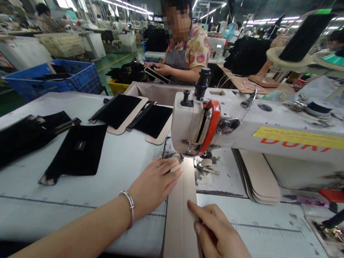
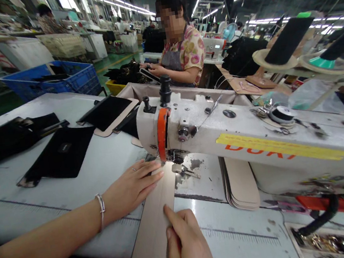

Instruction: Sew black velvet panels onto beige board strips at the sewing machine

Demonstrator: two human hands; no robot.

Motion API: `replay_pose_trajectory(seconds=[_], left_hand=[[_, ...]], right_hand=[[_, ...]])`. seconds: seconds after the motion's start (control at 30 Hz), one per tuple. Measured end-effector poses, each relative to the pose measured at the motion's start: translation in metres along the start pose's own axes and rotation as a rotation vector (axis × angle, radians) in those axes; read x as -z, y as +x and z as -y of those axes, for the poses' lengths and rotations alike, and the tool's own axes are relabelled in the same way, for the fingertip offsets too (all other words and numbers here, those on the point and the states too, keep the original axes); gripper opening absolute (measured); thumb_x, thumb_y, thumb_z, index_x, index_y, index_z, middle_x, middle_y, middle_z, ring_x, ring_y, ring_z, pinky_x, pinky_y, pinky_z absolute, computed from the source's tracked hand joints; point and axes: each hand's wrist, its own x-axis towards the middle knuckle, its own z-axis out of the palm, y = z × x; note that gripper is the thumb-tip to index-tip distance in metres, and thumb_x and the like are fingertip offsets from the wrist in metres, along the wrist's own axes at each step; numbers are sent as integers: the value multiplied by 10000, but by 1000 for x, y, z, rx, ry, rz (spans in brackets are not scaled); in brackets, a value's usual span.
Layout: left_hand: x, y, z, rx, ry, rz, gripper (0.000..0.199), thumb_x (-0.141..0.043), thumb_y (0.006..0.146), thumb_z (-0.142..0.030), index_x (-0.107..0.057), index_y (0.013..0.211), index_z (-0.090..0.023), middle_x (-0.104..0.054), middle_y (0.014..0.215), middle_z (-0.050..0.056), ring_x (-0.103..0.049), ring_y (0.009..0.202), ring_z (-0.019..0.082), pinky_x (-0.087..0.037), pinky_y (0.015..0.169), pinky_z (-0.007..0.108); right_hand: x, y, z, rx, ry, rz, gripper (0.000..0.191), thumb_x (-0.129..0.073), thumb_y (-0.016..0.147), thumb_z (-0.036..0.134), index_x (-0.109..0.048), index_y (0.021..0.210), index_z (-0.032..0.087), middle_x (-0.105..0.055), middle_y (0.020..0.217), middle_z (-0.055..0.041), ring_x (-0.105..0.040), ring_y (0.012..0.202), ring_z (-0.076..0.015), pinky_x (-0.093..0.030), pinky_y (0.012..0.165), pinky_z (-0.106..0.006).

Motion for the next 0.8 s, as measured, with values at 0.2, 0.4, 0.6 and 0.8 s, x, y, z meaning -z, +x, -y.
replay_pose_trajectory(seconds=[0.2,0.4,0.6,0.8], left_hand=[[-2,2,-8,27,-45,-6,356,-437,1002,-210,-537,1344,-183,-488,1452,87,-414,1376,246,-340,1166,514],[33,-7,51,77,-58,31,361,-369,1033,-247,-547,1343,-194,-585,1370,25,-528,1276,143,-422,1115,294],[101,-53,181,552,419,-64,443,-324,1022,-302,-623,1101,16,-695,999,89,-642,943,153,-480,927,279],[142,-66,186,582,503,-11,454,-511,947,-486,-619,826,-62,-628,770,-7,-593,800,114,-478,883,273]], right_hand=[[7,5,7,61,-151,81,421,-358,982,212,-540,1361,217,-574,993,-69,-627,862,-154,-543,793,-259],[19,50,-1,406,-569,83,332,-441,922,119,-614,1194,199,-538,1315,-107,-513,1191,-284,-458,998,-465],[13,74,-19,529,-669,54,476,-481,920,123,-484,1391,196,-527,1373,-90,-481,1219,-277,-402,1024,-466],[14,68,-12,498,-678,78,476,-476,918,95,-496,1384,187,-524,1379,-90,-473,1227,-271,-396,1017,-454]])
